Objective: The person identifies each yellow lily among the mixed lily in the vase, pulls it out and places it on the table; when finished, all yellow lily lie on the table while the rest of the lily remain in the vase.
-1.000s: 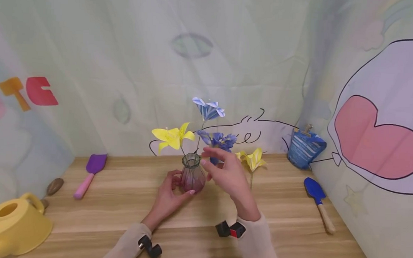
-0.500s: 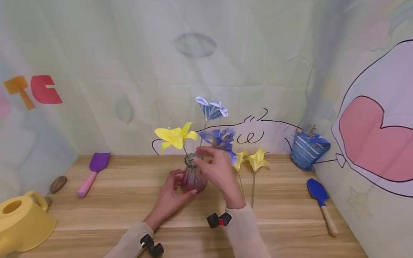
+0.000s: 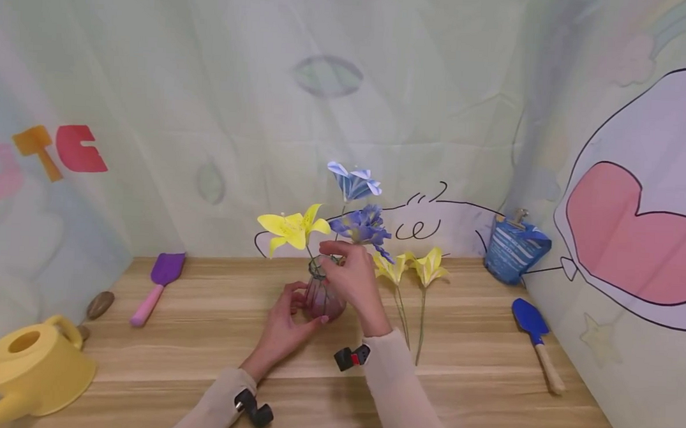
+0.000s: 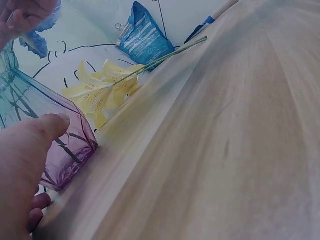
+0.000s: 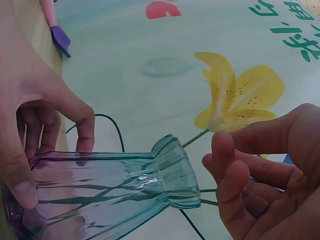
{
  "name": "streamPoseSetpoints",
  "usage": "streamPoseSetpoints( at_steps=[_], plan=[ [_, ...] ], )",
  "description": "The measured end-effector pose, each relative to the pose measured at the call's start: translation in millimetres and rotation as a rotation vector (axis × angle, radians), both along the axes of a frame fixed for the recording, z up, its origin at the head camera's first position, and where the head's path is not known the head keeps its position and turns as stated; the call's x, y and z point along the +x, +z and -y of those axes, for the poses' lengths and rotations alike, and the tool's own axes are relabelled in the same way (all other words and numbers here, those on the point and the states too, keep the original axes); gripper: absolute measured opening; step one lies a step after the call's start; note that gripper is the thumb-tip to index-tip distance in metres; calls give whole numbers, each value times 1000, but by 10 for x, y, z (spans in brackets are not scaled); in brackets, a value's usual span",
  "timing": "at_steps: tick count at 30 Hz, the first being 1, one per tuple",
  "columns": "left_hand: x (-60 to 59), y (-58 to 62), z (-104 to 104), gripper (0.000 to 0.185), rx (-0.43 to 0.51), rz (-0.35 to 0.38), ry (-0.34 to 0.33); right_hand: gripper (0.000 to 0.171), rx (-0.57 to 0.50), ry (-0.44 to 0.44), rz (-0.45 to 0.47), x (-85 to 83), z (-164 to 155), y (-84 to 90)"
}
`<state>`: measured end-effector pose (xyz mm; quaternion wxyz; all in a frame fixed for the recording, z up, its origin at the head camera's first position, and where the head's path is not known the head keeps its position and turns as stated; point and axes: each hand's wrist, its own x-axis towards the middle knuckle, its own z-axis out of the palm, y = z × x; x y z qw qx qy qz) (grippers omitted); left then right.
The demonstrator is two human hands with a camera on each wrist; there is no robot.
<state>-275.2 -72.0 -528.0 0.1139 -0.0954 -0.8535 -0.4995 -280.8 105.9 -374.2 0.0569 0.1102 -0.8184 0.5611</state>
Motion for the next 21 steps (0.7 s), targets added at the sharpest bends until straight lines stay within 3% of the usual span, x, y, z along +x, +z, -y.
streamPoseSetpoints(
  at_steps=[12, 21],
  plan=[
    [-4, 5, 6, 78, -18, -33, -13, 22, 136, -89, -136, -103, 185, -39],
    [-7, -20, -1, 77, -23, -49, -9, 20, 217, -135, -133, -165, 241, -87]
  ],
)
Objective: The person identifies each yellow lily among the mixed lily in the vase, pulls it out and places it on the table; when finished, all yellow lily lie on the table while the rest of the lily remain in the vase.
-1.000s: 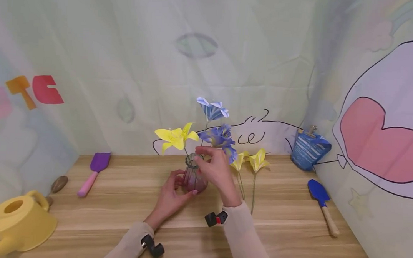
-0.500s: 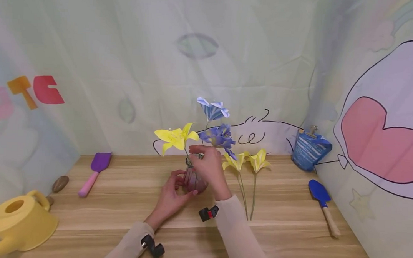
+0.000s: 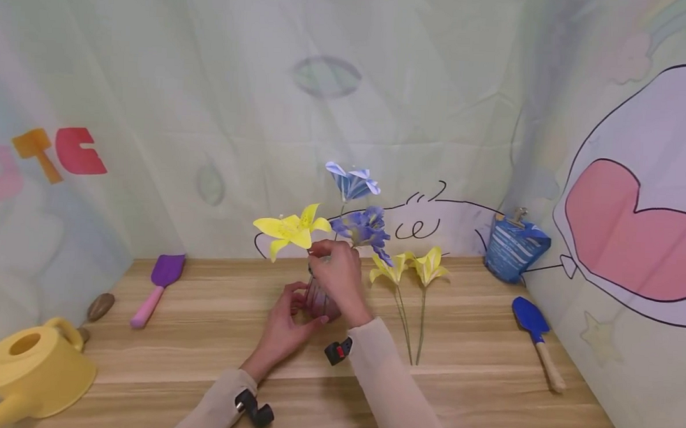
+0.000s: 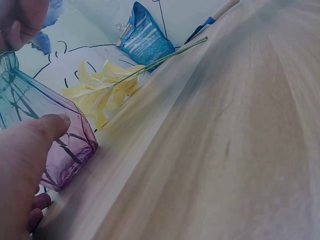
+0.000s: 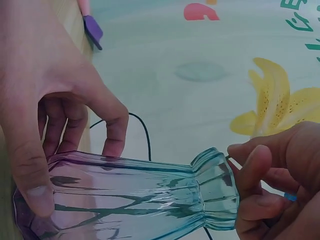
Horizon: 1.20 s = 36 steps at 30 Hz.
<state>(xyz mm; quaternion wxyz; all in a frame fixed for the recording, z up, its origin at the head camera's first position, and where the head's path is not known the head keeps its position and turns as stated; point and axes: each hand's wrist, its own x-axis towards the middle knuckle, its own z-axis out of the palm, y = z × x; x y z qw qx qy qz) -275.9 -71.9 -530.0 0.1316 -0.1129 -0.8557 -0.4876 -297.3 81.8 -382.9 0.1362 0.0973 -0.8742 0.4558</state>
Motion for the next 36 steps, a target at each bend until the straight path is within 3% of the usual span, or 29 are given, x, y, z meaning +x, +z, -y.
streamPoseSetpoints(
  at_steps=[14, 27, 36],
  plan=[
    [-8, 9, 10, 77, 9, 27, -12, 18, -104, 2, -47, -13, 42, 58],
    [16, 16, -1, 78, 16, 56, -11, 18, -168, -31, -163, -17, 30, 328],
    [0, -10, 4, 78, -10, 10, -2, 19, -211, -30, -239, 50, 24, 547]
  ],
)
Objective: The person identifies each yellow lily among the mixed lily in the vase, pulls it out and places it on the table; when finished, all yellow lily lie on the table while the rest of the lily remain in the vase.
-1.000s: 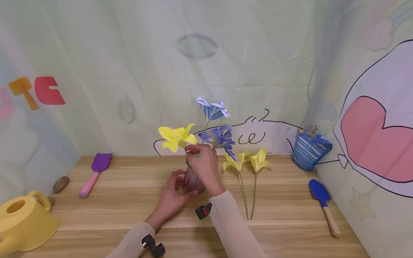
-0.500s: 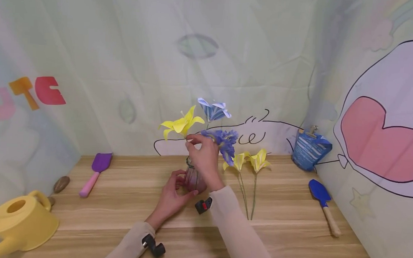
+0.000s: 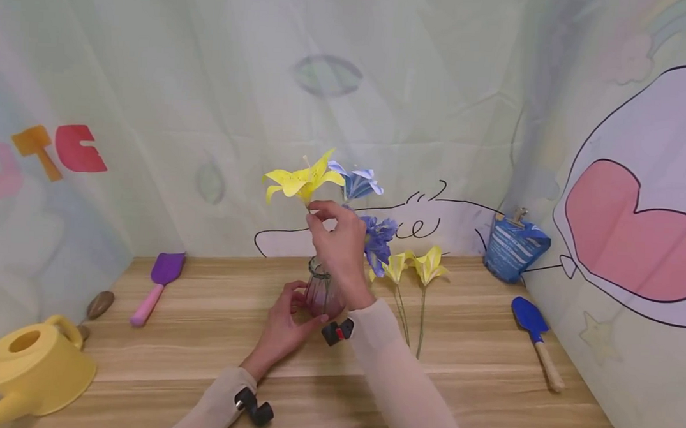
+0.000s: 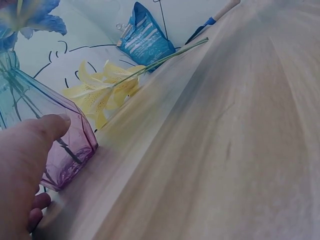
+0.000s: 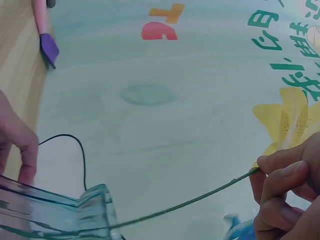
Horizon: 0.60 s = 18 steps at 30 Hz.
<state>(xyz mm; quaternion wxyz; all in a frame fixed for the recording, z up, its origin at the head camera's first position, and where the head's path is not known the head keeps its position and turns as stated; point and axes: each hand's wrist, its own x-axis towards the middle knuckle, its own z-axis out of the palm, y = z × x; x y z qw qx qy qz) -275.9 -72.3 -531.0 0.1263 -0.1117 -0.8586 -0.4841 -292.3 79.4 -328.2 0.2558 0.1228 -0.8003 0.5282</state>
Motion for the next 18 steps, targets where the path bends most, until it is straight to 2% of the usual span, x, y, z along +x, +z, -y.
streamPoseSetpoints(
  at_steps=[9, 18],
  plan=[
    [14, 12, 0, 79, 19, 13, -16, 20, -42, 0, -6, 105, -61, 168],
    [-5, 10, 7, 78, 53, 1, -17, 19, -71, -25, -63, 138, -151, 304]
  ],
)
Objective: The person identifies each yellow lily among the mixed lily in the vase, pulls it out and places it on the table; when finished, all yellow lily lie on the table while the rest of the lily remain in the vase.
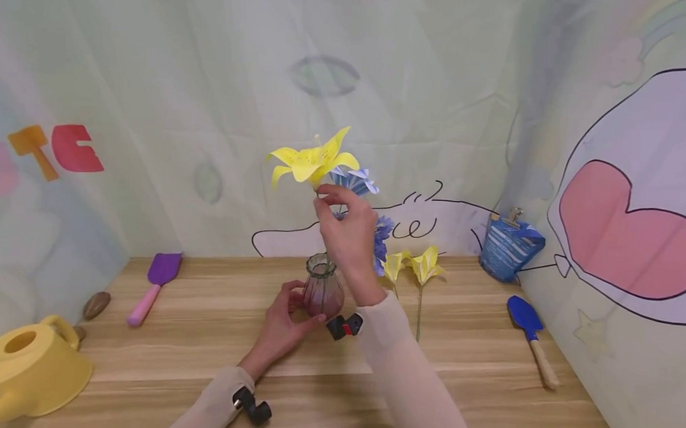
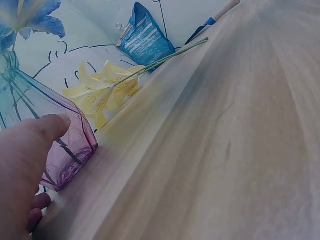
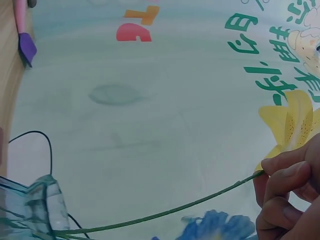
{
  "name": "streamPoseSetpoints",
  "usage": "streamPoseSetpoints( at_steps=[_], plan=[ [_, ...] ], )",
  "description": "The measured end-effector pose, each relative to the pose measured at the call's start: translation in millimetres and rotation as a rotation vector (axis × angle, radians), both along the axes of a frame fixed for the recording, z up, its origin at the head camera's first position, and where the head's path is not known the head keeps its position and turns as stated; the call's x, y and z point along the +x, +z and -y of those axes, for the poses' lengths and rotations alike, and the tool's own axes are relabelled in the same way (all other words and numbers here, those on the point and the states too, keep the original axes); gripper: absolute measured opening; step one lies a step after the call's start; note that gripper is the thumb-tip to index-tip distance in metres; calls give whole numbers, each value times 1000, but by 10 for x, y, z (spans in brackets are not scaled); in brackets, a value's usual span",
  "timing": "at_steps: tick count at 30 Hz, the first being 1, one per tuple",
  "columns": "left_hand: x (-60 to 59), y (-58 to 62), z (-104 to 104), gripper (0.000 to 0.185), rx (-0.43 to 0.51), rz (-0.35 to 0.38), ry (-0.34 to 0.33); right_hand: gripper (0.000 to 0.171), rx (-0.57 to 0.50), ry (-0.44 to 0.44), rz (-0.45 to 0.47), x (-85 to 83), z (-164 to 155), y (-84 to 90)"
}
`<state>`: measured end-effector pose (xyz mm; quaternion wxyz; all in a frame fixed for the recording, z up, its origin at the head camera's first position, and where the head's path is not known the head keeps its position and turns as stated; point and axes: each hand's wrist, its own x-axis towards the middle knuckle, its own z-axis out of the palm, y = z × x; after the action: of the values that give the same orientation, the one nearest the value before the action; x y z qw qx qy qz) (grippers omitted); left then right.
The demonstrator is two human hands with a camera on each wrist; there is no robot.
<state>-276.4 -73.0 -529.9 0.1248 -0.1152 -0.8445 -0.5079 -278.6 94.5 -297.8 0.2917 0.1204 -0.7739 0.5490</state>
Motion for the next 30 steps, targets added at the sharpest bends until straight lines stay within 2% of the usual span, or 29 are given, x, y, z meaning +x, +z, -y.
streamPoseSetpoints(
  at_steps=[7, 13, 20, 30],
  plan=[
    [2, 2, 5, 77, -14, -13, -9, 20, -67, -3, -39, 74, -107, 89],
    [-3, 9, 1, 78, -24, -4, -9, 20, -88, -39, -29, 123, -261, 35],
    [-30, 7, -11, 79, -9, 29, 7, 20, -191, -116, 82, 224, -579, -200],
    [-14, 9, -12, 81, -3, 55, 1, 22, -289, -173, 292, 254, -1056, -499]
  ],
)
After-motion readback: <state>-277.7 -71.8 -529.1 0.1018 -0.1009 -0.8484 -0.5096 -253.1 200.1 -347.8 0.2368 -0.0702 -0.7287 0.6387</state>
